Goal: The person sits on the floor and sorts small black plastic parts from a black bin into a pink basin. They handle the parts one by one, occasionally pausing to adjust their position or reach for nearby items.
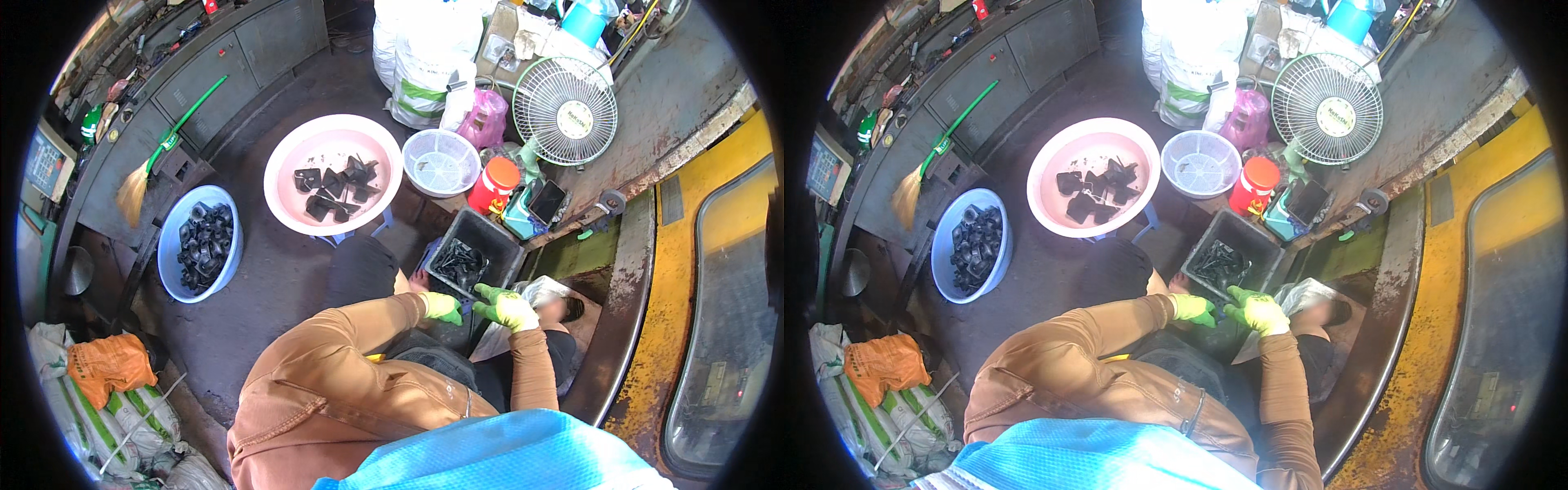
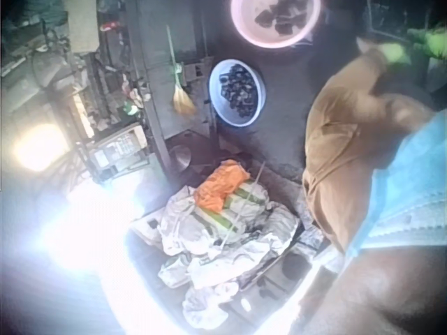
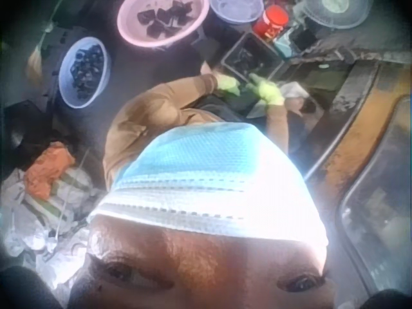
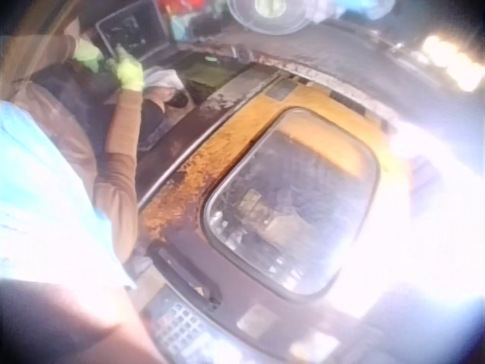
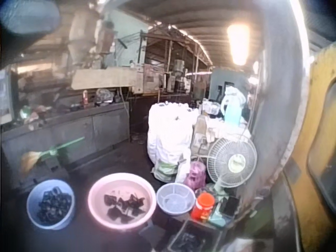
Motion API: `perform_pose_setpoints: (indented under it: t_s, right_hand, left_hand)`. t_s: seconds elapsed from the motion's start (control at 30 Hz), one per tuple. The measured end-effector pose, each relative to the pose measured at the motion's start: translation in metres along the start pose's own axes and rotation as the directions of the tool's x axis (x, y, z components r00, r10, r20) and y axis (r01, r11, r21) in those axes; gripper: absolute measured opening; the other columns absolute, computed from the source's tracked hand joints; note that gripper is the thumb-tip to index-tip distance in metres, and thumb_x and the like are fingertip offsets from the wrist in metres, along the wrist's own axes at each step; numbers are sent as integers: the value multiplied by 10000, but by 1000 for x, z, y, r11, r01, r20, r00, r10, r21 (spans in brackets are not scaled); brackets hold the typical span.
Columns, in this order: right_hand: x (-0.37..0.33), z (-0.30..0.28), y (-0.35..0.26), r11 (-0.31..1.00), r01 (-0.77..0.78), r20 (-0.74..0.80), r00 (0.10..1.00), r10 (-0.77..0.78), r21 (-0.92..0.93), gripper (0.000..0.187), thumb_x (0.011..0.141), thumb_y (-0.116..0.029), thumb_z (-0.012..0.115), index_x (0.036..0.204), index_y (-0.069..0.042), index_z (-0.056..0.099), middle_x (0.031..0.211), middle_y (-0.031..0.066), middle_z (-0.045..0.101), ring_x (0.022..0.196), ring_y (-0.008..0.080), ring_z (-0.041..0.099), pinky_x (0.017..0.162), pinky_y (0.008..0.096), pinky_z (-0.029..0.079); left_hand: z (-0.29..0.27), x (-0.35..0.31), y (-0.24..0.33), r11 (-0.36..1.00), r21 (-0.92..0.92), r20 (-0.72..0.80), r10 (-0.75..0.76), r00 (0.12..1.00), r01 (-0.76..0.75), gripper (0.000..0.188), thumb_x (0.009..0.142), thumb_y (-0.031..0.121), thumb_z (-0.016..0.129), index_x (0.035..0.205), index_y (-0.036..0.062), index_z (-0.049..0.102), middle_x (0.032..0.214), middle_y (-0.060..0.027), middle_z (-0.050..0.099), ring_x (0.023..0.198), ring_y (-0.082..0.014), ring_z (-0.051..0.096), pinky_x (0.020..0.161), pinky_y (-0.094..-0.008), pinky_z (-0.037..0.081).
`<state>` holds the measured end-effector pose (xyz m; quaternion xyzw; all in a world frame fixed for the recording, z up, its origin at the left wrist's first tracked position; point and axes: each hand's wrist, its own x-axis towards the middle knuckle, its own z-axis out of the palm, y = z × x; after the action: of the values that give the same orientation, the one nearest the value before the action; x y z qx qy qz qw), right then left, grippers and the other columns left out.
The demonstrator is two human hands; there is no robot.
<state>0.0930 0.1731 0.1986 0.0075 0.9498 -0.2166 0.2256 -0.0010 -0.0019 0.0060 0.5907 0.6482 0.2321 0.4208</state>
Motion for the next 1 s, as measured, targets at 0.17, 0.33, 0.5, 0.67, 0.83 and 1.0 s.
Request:
perform_pose_setpoints:
  t_s: [0.17,0.33,0.5,0.67,0.83,1.0]
  right_hand:
    - [-2,-1,0,999,-21,17,1000,21,-30,610,898,-430,613,1389,-79,523,1331,189,592,1224,339,566,1031,410,438]
    - [-2,-1,-5,995,-95,79,992,95,0,611,894,-430,610,1399,-98,518,1337,190,588,1234,344,560,1039,403,431]
    - [-1,3,-3,994,-98,51,994,100,-39,631,877,-447,614,1400,-106,524,1327,201,591,1233,344,563,1040,401,433]
    - [-3,1,-3,998,-59,19,998,60,-7,617,888,-431,601,1391,-84,519,1273,219,618,1183,371,588,1010,417,453]
    - [-8,-2,-5,999,-43,-17,999,43,-6,621,887,-434,595,1388,-74,525,1248,236,625,1159,374,603,995,419,465]
    - [-8,-1,-2,1000,-27,-49,998,26,-14,613,878,-432,606,1372,-74,544,1226,231,636,1121,375,623,977,417,483]
  left_hand:
    - [4,10,-5,998,54,25,-16,1000,15,503,726,57,668,1211,190,648,1091,-138,641,1014,-339,633,863,-397,512]
    - [8,9,-17,1000,-21,-11,16,1000,-17,485,720,57,668,1187,186,656,1088,-134,643,997,-343,637,851,-404,514]
    - [11,7,-23,998,-16,-24,55,998,-56,466,715,57,668,1163,182,663,1085,-131,644,979,-346,642,840,-412,516]
    - [11,5,-23,994,-12,-27,105,994,-105,447,709,57,667,1140,178,671,1082,-128,645,962,-350,646,828,-419,519]
    - [-1,-5,-2,987,9,-32,163,986,-163,435,700,68,670,1121,177,675,1074,-130,646,942,-355,650,818,-430,520]
    - [-11,-10,11,985,24,15,171,985,-172,389,820,251,654,1169,82,666,1086,-147,681,1027,-318,642,908,-392,471]
